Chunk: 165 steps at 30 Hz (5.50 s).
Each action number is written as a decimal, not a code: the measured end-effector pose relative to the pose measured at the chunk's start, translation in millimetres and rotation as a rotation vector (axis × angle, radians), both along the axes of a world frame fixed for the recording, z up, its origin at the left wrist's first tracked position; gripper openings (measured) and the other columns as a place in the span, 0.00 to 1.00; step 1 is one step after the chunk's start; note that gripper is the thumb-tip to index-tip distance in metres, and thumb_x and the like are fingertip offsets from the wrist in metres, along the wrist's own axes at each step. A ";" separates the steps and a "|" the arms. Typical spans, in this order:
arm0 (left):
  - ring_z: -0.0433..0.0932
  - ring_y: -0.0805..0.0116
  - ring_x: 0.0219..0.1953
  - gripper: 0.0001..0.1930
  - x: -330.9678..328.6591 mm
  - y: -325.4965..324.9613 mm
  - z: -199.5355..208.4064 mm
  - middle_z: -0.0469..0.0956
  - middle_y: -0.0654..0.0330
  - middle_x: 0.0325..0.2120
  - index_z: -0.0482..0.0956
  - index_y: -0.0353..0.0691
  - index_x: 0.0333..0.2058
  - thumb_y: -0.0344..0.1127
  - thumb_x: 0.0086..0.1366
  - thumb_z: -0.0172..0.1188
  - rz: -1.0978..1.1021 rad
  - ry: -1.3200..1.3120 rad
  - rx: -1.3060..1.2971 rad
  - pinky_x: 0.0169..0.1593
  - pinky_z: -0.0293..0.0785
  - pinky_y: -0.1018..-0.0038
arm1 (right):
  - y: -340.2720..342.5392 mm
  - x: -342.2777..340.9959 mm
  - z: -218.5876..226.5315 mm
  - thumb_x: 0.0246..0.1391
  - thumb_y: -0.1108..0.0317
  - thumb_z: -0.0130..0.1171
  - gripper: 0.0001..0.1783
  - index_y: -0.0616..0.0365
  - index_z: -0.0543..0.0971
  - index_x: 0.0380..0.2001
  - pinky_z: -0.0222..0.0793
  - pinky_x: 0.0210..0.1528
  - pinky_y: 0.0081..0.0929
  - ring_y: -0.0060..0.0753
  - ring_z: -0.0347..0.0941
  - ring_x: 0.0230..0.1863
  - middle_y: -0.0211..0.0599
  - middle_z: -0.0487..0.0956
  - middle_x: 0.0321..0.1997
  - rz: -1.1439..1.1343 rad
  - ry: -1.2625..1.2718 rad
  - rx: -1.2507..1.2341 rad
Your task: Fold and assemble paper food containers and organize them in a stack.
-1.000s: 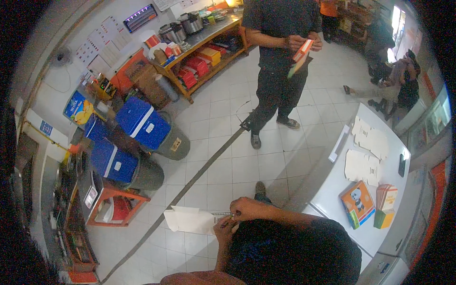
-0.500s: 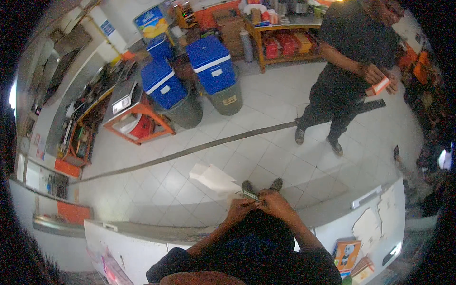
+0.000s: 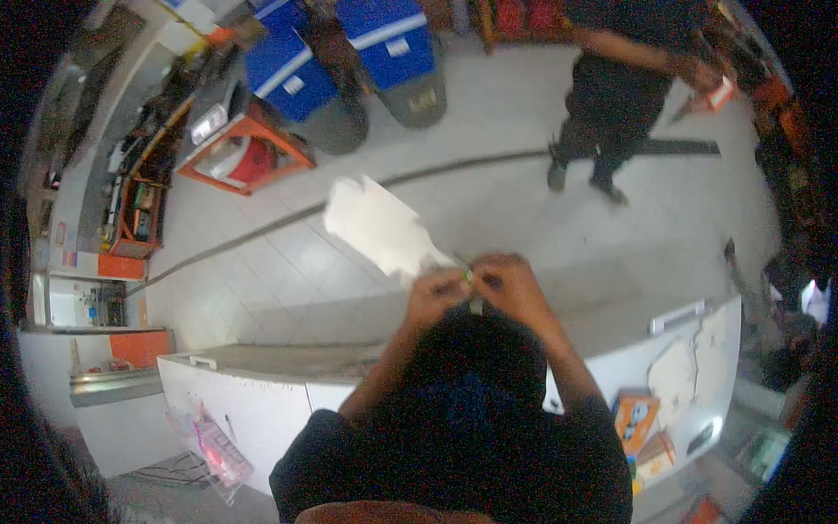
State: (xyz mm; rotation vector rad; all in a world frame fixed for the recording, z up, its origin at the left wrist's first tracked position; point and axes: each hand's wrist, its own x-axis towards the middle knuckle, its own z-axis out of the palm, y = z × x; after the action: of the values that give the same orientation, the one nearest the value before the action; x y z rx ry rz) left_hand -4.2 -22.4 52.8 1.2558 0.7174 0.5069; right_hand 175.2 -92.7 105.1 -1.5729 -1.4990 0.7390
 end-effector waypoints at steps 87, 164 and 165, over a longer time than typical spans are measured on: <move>0.73 0.71 0.52 0.19 -0.5 2.2 39.7 0.75 0.60 0.49 0.71 0.37 0.55 0.35 0.68 0.57 0.251 -0.357 0.006 0.57 0.71 0.69 | 26.3 -50.6 -13.1 0.53 0.67 0.64 0.21 0.62 0.77 0.50 0.71 0.50 0.36 0.44 0.75 0.48 0.47 0.78 0.49 -0.200 -0.095 0.310; 0.66 0.64 0.59 0.31 19.0 -2.0 -45.9 0.70 0.63 0.56 0.66 0.45 0.59 0.47 0.60 0.66 0.442 0.145 0.983 0.63 0.59 0.62 | -0.8 -34.7 -5.4 0.55 0.77 0.59 0.05 0.66 0.80 0.35 0.68 0.49 0.27 0.31 0.73 0.45 0.41 0.78 0.43 -0.303 0.253 0.140; 0.66 0.64 0.59 0.31 15.2 -4.1 -46.3 0.70 0.63 0.56 0.66 0.45 0.59 0.47 0.60 0.66 0.453 0.072 1.000 0.63 0.59 0.62 | -1.3 -32.5 -3.1 0.53 0.78 0.59 0.05 0.66 0.81 0.35 0.70 0.47 0.26 0.32 0.75 0.45 0.43 0.78 0.43 -0.300 0.007 0.176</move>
State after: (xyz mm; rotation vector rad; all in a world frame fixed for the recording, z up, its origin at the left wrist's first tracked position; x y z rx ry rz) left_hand 11.0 -26.6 6.5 2.0468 0.8416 1.2993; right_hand 142.7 -94.0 102.0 -1.6101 -1.2490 0.4298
